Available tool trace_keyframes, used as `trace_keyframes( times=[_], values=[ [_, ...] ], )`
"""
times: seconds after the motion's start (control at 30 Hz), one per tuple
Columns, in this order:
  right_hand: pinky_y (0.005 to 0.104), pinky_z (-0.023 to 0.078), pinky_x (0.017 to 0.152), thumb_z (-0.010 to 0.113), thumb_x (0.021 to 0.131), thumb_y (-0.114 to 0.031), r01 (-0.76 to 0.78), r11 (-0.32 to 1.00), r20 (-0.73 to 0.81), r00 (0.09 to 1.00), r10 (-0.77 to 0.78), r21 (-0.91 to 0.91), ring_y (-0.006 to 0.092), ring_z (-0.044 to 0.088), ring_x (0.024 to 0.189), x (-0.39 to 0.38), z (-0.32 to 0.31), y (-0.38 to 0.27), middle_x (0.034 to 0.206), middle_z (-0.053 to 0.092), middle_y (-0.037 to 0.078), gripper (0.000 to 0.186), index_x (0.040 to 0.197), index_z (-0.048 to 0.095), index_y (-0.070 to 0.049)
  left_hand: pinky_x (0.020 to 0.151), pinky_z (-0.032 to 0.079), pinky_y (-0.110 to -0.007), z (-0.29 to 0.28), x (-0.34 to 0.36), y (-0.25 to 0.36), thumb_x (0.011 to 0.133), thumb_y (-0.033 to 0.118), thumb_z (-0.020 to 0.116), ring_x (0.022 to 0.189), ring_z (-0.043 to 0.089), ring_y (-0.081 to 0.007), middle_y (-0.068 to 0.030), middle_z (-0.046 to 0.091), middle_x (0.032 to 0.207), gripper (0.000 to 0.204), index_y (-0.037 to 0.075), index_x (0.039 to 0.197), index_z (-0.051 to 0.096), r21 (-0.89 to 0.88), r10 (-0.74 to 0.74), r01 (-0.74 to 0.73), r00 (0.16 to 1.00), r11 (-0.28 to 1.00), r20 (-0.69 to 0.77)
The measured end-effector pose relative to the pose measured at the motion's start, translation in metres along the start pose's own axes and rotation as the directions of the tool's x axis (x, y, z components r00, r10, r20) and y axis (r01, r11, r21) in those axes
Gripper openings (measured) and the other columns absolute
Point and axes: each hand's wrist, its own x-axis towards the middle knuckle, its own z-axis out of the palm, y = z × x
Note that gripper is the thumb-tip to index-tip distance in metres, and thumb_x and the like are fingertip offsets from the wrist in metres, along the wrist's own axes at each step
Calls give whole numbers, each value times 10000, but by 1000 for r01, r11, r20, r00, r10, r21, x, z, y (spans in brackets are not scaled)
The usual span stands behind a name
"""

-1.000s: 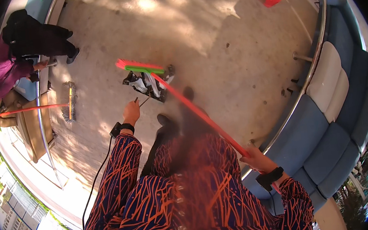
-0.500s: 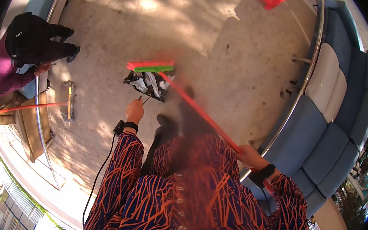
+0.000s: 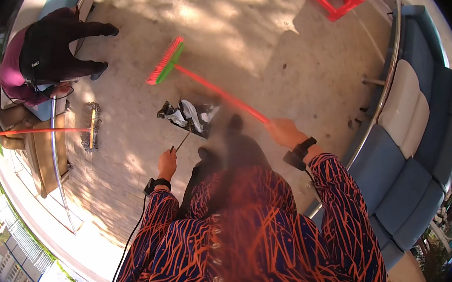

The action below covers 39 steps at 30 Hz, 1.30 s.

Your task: Sweeping the floor on an outdoor patio using a broom and collecting debris into a plastic bag.

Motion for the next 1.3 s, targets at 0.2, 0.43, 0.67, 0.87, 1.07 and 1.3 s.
trace_keyframes(
  times=[0.2, 0.43, 0.67, 0.87, 1.07, 1.3],
  values=[
    [523, 478, 692, 498, 951, -300, -57, 996, -4, 998, 56, -74, 430, 629, 794, 65, 19, 26, 826, 650, 232, 339, 851, 636, -7, 782, 507, -491, -22, -28, -21, 969, 318, 464, 866, 648, -396, -207, 675, 925, 361, 16, 989, 661, 0, -184, 184, 982, 983, 43],
    [521, 486, 777, 445, 968, -325, -518, 855, 93, 850, 519, -41, 419, 627, 906, -141, 19, 138, 957, 664, 215, 337, 1022, 626, -47, 698, 488, -462, -6, -60, -45, 932, 387, 479, 745, 661, -364, -195, 668, 722, 491, -28, 761, 678, -241, -274, 260, 961, 935, -26],
    [535, 484, 749, 462, 958, -334, -729, 676, 15, 681, 732, 102, 421, 632, 837, -351, 32, 149, 861, 667, 217, 385, 862, 672, -26, 683, 493, -452, 16, -68, -97, 897, 335, 469, 703, 655, -349, -210, 671, 712, 468, -49, 734, 682, -231, -396, 389, 918, 892, 15],
    [495, 466, 631, 518, 928, -387, -719, 471, -5, 546, 838, 511, 436, 610, 683, -392, 74, 145, 685, 601, 257, 468, 738, 656, 18, 687, 537, -457, -8, -58, -68, 761, 49, 627, 759, 677, -321, -94, 692, 810, 149, 98, 892, 574, 103, -189, 183, 981, 978, 52],
    [339, 437, 429, 497, 926, -327, -437, 283, 12, 560, 828, 854, 176, 563, 480, -209, 72, 171, 581, 558, 54, 366, 787, 595, -2, 502, 482, -381, -21, -60, -83, 909, 379, 488, 555, 619, -242, -127, 620, 569, 489, -30, 739, 698, -371, -490, 445, 871, 815, -32],
    [530, 459, 833, 427, 928, -142, -347, 787, -515, 610, 602, 510, 454, 568, 984, -98, 70, 178, 1010, 632, 246, 230, 1082, 574, -57, 429, 486, -333, -45, -67, -53, 940, 399, 471, 536, 578, -213, -116, 596, 665, 489, -37, 821, 660, -423, -382, 370, 922, 827, 59]
  ],
)
